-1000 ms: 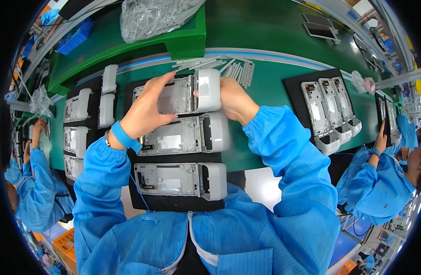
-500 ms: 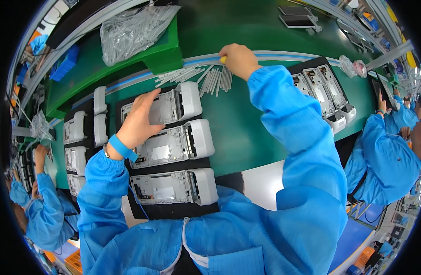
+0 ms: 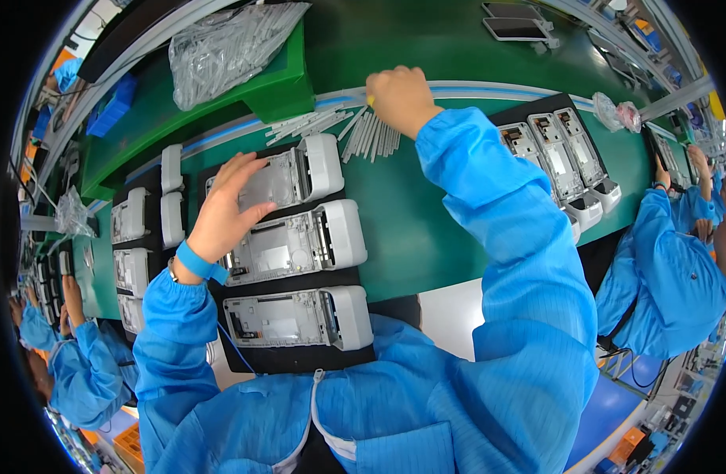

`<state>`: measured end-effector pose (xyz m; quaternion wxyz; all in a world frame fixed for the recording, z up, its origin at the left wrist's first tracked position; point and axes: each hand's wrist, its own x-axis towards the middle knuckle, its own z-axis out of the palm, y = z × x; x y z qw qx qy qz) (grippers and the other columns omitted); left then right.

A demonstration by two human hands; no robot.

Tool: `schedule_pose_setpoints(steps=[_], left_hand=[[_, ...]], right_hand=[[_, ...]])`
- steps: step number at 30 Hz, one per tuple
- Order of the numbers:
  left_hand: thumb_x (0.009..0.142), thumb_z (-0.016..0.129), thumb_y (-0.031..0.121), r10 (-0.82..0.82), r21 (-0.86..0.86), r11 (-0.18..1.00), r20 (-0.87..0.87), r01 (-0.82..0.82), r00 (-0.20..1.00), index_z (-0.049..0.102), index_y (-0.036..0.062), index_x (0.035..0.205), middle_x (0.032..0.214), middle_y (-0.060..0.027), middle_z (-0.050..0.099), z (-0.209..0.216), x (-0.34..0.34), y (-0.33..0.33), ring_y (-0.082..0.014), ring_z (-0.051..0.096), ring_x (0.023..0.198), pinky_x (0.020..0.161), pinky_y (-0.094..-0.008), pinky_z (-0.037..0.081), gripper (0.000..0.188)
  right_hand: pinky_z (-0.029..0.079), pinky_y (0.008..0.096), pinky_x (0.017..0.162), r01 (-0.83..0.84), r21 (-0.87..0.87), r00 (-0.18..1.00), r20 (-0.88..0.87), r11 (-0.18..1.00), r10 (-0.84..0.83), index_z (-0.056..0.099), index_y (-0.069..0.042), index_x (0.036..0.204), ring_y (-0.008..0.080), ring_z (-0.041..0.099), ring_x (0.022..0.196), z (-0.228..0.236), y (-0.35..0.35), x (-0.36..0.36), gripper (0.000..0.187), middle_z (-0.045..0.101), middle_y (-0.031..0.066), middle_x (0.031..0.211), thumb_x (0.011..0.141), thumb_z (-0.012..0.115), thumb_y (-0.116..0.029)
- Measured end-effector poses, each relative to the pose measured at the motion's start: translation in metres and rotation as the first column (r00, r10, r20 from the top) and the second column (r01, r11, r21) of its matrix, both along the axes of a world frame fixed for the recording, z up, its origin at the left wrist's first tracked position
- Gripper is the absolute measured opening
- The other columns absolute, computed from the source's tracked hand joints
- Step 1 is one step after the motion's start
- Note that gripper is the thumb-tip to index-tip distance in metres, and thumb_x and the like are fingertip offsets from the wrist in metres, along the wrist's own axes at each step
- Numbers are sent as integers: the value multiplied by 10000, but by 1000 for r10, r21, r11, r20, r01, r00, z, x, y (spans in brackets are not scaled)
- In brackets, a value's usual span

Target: The person assembles small plastic components and metal pins into electronic device housings from an assembly tray, using a small hand tool.

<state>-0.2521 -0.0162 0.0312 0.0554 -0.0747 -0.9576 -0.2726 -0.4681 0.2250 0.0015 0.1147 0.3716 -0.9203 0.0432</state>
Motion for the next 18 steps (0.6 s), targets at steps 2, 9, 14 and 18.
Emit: schedule_pose_setpoints(steps=[2, 9, 14, 18], left_hand=[[672, 752, 84, 9, -18, 1000, -57, -10, 998, 500, 42, 1241, 1284, -189, 469, 8, 7, 6, -371, 397, 1227, 1032, -420, 343, 624], [611, 800, 196, -167, 16, 986, 121, 167, 978, 424, 24, 1285, 1282, -173, 417, 20, 61, 36, -365, 372, 1201, 1015, -445, 305, 790], [584, 796, 116, -189, -94, 977, 61, 194, 980, 384, 33, 1319, 1306, -162, 406, 4, 59, 41, -354, 366, 1216, 1012, -435, 311, 847], [572, 794, 76, -179, -86, 979, 72, 185, 981, 379, 39, 1326, 1291, -161, 425, -4, 55, 38, -347, 383, 1201, 1017, -428, 311, 862]], right_hand=[[493, 382, 673, -37, -181, 998, -60, 983, 27, 659, -79, 862, 307, 628, 754, 9, 6, -3, 132, 657, 120, 776, 736, 633, -51], [485, 250, 659, 354, -553, 633, 735, 754, 242, 634, 10, 994, 124, 596, 708, 79, 40, 81, 217, 646, 49, 818, 795, 660, -71], [501, 254, 650, 529, -237, 115, 971, 815, 208, 602, 17, 1037, 121, 604, 738, 41, 72, 140, 240, 633, 58, 853, 804, 640, -30], [519, 265, 640, 633, -267, 40, 949, 727, 314, 550, 33, 1085, 150, 618, 741, 32, 53, 163, 274, 627, 77, 878, 824, 613, -22]])
